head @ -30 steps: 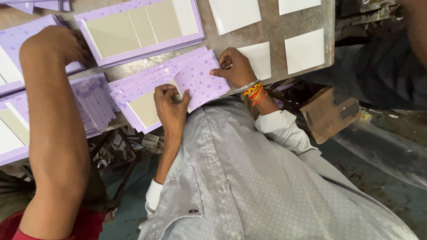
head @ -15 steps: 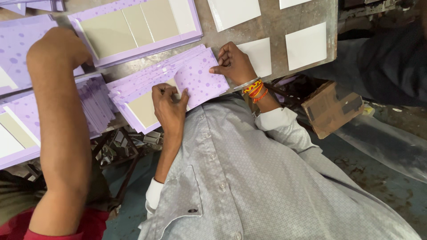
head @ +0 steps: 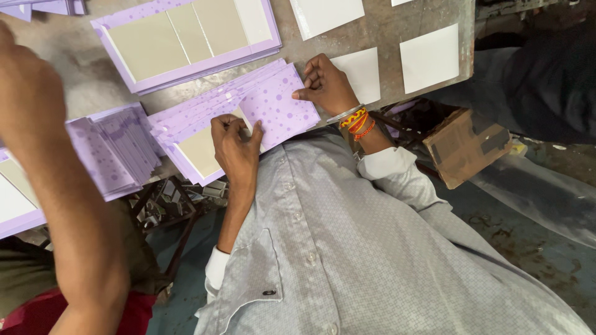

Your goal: The person inserts small white paper sheets into purple patterned paper covers and stacks the completed units on the table. The person repeats this insertion and stacking process continuously.

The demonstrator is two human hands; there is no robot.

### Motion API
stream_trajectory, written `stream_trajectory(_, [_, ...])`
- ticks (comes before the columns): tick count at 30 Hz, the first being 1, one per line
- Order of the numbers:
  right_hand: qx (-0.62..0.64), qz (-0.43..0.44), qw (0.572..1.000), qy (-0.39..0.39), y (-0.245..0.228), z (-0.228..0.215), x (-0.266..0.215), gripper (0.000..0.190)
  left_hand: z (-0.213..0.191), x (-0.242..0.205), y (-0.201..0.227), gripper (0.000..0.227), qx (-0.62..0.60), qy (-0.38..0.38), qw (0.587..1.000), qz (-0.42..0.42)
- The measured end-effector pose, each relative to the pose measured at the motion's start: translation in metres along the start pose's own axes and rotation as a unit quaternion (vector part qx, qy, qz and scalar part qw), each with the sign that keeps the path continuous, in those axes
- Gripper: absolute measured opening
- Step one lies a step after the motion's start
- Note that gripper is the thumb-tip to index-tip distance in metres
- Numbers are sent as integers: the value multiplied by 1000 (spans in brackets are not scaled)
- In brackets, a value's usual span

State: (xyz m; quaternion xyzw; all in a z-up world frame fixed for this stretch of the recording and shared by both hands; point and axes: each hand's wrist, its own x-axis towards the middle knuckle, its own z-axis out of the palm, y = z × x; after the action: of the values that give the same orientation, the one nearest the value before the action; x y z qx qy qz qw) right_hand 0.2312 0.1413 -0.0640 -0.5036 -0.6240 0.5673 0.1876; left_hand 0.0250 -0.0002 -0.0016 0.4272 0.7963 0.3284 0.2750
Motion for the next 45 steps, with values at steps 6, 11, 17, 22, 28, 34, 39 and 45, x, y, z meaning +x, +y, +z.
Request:
stream_trajectory(6, [-7,7,1000,-5,-3,-1,0,53,0,-1,-1,29,7,2,1000,4])
stream_trajectory(11, [-10,17,1000,-17,-5,-2,1,56,-1,0,0,29,17,-1,1000,8])
stream_trajectory(17, [1,-13,998,-58,-3,-14,-8,59,-2,2,1,31,10,-3,1000,-14])
stream_trajectory(22, [-59,35,987,-148,-2,-29,-31,71,-7,3,1,35,-11,-15,1000,-23])
stream_trajectory(28, [-67,18,984,-164,-9,-42,-36,71,-11,7,-1,56,0,9,1000,18])
stream_trajectory(34, [-93,-45,993,-63,-24,-11,25,70,-14,11,0,79,26,-1,999,26])
stream_trajectory(39, [-196,-124,972,28,-35,-4,53,68,-13,11,0,85,33,-25,999,-11])
stream_trajectory(45, [-197,11,977,-85,-16,-23,-1,72,-12,12,-4,86,12,-8,1000,5])
